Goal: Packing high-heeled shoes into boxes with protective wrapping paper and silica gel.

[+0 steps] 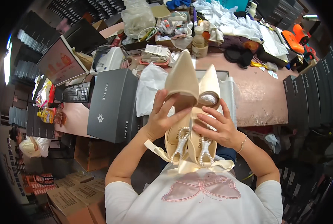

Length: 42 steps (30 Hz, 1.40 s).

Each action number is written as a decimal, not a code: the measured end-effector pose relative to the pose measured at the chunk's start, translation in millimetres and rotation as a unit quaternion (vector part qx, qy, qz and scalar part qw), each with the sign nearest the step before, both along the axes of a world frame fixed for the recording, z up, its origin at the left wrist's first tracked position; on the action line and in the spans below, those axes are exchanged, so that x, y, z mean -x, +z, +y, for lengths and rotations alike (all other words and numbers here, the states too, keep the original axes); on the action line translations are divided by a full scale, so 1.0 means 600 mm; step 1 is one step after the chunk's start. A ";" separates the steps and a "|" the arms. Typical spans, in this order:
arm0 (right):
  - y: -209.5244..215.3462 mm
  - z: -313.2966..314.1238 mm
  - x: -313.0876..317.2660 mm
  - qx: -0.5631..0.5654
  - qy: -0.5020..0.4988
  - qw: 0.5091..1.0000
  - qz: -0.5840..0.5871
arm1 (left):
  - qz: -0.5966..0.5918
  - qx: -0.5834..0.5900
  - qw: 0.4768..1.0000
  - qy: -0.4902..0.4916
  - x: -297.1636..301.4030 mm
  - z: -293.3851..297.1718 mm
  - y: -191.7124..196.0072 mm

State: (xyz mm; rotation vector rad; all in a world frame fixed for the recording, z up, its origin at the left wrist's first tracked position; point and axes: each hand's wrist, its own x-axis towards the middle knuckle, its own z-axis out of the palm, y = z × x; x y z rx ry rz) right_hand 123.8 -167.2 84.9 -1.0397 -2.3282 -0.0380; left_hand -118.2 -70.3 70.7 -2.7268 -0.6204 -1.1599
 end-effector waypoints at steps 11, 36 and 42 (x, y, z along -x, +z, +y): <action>0.084 0.046 -0.032 0.554 0.098 0.622 0.545 | -0.158 0.803 0.540 -0.197 0.013 -0.035 0.150; -0.065 0.007 0.007 0.600 0.041 0.502 0.621 | -0.138 0.876 0.439 -0.147 0.008 -0.069 0.038; -0.056 -0.003 0.009 0.538 0.055 0.622 0.566 | -0.028 0.813 0.572 -0.102 0.022 -0.056 0.043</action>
